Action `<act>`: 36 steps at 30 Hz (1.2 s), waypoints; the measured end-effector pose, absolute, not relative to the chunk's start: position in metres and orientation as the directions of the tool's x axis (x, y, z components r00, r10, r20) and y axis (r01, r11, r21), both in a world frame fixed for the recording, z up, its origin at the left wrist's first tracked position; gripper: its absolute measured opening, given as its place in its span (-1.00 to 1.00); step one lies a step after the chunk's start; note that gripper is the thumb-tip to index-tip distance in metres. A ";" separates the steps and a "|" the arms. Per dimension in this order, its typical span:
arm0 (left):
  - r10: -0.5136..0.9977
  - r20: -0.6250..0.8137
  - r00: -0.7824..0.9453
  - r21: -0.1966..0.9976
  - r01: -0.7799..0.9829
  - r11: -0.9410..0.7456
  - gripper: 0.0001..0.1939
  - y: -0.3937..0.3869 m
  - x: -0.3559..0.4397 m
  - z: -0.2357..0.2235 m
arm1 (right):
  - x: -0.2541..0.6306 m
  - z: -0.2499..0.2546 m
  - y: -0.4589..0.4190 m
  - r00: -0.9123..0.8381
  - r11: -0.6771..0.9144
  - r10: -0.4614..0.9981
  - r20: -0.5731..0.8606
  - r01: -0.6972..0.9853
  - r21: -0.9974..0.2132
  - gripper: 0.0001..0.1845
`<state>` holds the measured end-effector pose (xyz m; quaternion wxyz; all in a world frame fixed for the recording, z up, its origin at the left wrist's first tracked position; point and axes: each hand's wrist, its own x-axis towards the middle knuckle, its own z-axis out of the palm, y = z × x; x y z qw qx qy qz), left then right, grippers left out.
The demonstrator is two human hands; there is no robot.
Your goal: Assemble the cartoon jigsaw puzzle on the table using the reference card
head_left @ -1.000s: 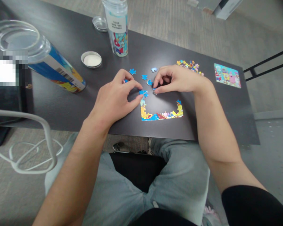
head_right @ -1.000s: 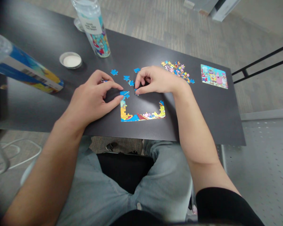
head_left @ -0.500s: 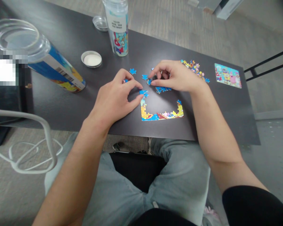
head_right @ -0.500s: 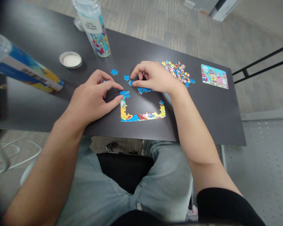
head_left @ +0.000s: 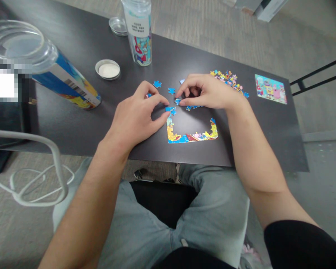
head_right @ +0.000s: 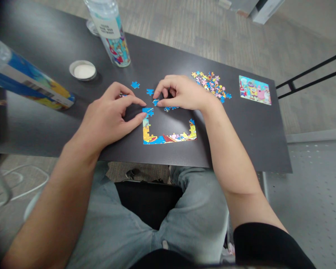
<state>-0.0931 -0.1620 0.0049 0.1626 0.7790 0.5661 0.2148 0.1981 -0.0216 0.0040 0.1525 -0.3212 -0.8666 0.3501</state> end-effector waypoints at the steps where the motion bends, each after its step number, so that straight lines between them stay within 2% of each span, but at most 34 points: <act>1: 0.952 0.143 0.269 0.496 0.813 -0.304 -0.70 -0.162 -0.093 0.006 | 0.198 0.005 -0.022 -0.753 0.550 0.657 0.033 0.448 -0.705 -0.50; 8: 0.939 0.200 0.279 0.532 0.774 -0.343 -0.75 -0.159 -0.097 -0.003 | 0.196 0.012 -0.023 -0.771 0.520 0.635 -0.041 0.467 -0.715 -0.44; 20: 0.939 0.199 0.282 0.538 0.769 -0.345 -0.71 -0.159 -0.098 -0.005 | 0.192 0.010 -0.026 -0.809 0.541 0.587 -0.040 0.428 -0.724 -0.32; 30: 0.952 0.164 0.260 0.560 0.770 -0.306 -0.70 -0.158 -0.096 -0.004 | 0.192 0.012 -0.024 -0.820 0.557 0.571 -0.049 0.430 -0.710 -0.36; 36: 0.955 0.148 0.256 0.552 0.780 -0.294 -0.56 -0.160 -0.095 0.000 | 0.196 0.006 -0.022 -0.713 0.466 0.701 -0.030 0.489 -0.737 -0.49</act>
